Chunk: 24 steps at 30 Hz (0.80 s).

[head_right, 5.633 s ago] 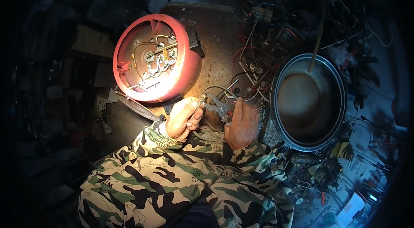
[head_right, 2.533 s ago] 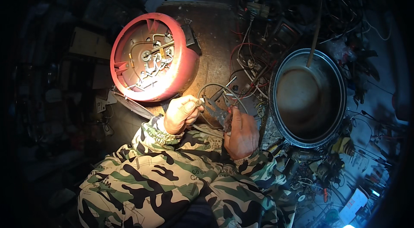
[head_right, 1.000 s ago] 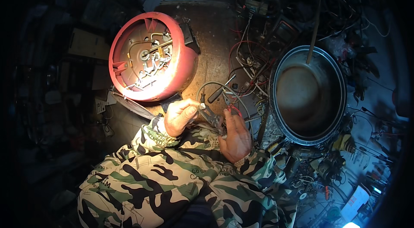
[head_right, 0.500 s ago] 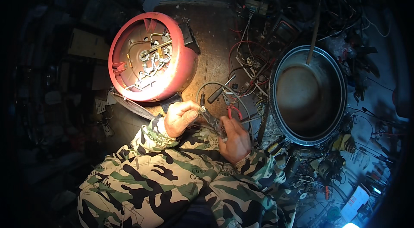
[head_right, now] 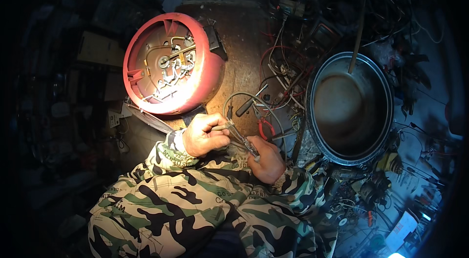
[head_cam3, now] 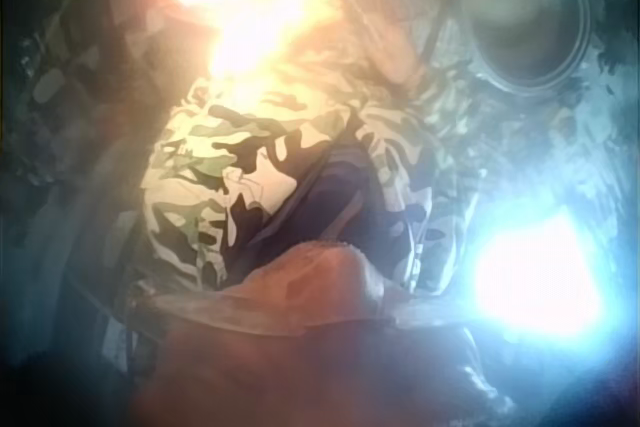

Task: The person strips insulation from a power cord using pliers and wire cutters, then twists the exposed wires. The work is performed at a cluttered workbench with a disassembled red appliance nearby.

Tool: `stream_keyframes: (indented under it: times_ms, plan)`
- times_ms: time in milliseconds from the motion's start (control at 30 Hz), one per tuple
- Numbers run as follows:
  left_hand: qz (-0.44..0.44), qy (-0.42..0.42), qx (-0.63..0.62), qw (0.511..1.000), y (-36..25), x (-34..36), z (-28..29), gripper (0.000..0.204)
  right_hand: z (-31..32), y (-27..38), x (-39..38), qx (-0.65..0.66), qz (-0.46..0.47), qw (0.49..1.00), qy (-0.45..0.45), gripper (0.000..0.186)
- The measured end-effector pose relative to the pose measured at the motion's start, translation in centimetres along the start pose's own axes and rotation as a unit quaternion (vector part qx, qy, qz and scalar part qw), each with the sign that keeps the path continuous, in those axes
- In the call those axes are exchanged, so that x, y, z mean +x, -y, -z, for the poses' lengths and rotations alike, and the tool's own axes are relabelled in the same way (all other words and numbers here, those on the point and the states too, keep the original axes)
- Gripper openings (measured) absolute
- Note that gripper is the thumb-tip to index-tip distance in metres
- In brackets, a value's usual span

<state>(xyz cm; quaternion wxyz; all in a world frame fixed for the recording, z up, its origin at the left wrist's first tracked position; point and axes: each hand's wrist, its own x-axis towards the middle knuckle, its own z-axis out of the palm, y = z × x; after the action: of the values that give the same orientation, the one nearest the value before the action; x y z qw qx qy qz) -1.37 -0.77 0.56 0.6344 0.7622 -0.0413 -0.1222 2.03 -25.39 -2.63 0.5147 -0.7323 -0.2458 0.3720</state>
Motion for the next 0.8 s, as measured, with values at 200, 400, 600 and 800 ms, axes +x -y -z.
stream_keyframes:
  times_ms: [200,400,600,800]
  plan:
    - [-0.013,-0.1,0.125,0.987,-1.7,0.3,-1.6,0.033,-0.4,1.1,0.0,-0.172,0.055,0.975,-0.133,0.046]
    - [0.069,-0.158,0.042,0.984,0.1,-0.4,-3.7,0.036,-1.5,1.3,0.8,-0.278,0.1,0.921,-0.252,0.05]
    - [0.038,-0.221,-0.149,0.963,0.9,0.2,-5.9,0.034,-2.4,1.1,1.0,-0.394,0.096,0.852,-0.332,0.063]
    - [0.038,-0.147,-0.058,0.987,1.0,-0.1,-4.1,0.032,-1.9,2.3,0.9,-0.364,0.095,0.871,-0.316,0.048]
